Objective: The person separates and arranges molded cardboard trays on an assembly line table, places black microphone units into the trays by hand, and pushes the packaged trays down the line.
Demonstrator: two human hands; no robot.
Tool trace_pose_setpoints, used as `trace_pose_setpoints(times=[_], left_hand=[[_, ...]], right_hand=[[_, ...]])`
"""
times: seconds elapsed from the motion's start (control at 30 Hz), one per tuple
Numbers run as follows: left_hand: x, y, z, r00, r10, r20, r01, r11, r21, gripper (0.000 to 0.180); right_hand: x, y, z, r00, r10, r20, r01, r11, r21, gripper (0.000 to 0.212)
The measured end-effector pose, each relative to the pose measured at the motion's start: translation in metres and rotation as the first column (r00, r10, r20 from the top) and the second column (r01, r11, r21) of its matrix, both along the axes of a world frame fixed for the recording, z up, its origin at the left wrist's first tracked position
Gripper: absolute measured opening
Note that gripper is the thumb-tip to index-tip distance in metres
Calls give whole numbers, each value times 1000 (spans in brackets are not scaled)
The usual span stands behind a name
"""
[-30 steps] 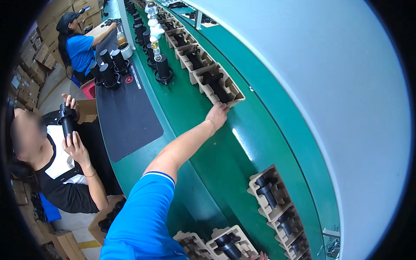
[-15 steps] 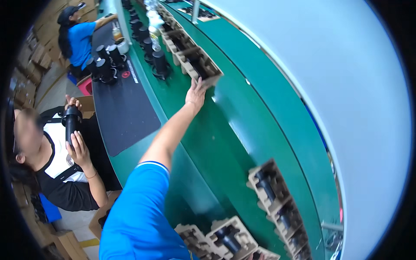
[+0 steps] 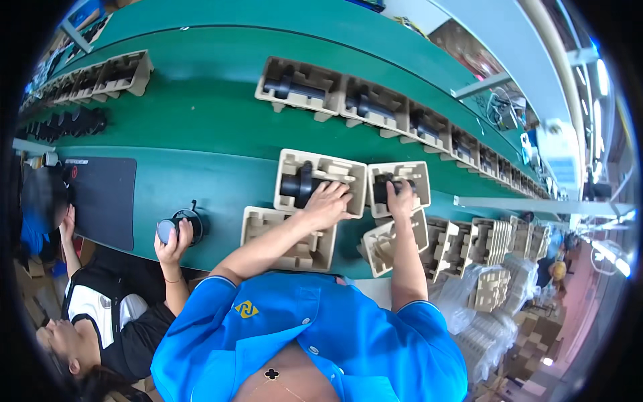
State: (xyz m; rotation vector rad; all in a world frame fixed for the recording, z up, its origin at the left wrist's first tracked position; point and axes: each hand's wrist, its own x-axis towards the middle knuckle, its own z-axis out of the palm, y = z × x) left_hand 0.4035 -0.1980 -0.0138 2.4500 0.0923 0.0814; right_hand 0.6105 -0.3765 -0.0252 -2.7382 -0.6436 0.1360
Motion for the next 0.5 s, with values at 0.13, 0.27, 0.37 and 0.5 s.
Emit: trace_pose_setpoints(times=[0.13, 0.27, 0.37, 0.5], left_hand=[[7, -7, 2, 995, -99, 30, 96, 991, 96, 44], [-5, -13, -6, 993, -74, 90, 54, 976, 210, 22], [-2, -7, 10, 999, -36, 27, 26, 949, 315, 17], [1, -2, 21, 985, 173, -26, -160, 953, 256, 29]], right_hand=[[-6, -9, 6, 992, -54, -115, 73, 983, 171, 57], [-7, -4, 17, 980, 47, -196, 9, 962, 274, 53], [-6, -4, 7, 950, 196, -243, -108, 936, 336, 49], [-36, 23, -2, 886, 100, -452, 155, 857, 492, 50]])
